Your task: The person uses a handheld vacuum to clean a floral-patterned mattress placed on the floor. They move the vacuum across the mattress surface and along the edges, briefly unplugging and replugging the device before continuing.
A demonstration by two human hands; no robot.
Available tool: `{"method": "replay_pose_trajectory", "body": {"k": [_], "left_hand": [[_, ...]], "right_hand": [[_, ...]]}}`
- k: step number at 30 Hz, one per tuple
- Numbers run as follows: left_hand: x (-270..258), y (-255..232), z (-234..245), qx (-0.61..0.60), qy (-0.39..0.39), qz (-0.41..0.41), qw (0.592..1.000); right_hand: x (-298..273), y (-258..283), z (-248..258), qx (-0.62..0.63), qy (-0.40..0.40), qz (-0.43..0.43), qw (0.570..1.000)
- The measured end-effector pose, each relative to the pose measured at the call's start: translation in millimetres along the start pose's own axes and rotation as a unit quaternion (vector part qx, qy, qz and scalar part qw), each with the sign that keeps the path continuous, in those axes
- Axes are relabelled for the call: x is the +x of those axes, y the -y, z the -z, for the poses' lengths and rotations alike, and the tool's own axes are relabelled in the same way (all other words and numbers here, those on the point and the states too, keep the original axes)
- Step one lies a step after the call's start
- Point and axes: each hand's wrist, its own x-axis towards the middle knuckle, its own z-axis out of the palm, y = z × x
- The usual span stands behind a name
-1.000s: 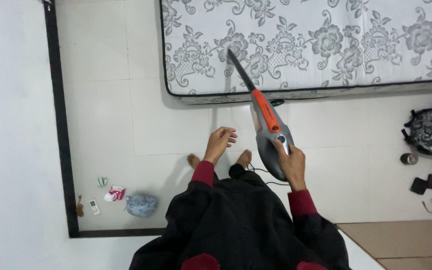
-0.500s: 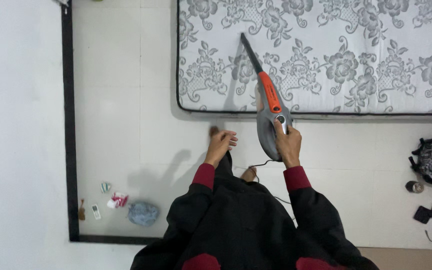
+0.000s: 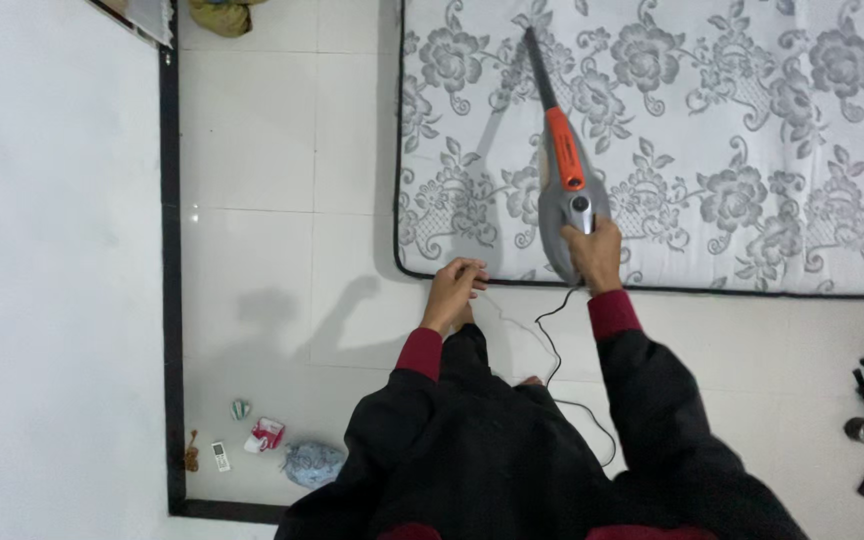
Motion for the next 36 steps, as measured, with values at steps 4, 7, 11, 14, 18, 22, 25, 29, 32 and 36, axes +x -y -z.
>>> {"method": "replay_pose_trajectory", "body": {"k": [4,7,11,14,18,22,25,29,32,36], "left_hand": [[6,-6,13,-0.02,-0.004,0.006,1.0],[3,-9,15,-0.02,-0.008,0.019,1.0],[2,-10,14,-0.027,-0.008,0.007,1.0],[4,-9,10,-0.03,-0.004,0.002,1.0],[-1,2,3,-0.036,0.002,0.007,0.999],[-9,16,4,-0.035,0.001,-0.036,0.999],[-18,28,0,-0.036,0.001,-0.035,0.999],[-28,36,-9,-0.027,-0.002,-0.017,0.999],[-40,41,-22,-0.023,0.012,-0.03,0.999],[-64,49,-41,-0.011,0.013,-0.053,0.998]], "right_hand": [[34,32,-7,0.04,0.048,-0.027,0.998],[40,43,-7,0.047,0.062,-0.027,0.997],[31,42,-8,0.093,0.069,-0.043,0.992],[18,36,-11,0.116,0.057,-0.061,0.99],[0,22,-8,0.105,0.066,-0.06,0.99],[-15,16,-8,0.142,0.08,-0.08,0.983],[-31,8,-2,0.127,0.085,-0.079,0.985],[-56,-6,5,0.123,0.095,-0.067,0.986],[-84,-21,17,0.117,0.099,-0.07,0.986],[-131,-37,42,0.089,0.112,-0.095,0.985]]}}
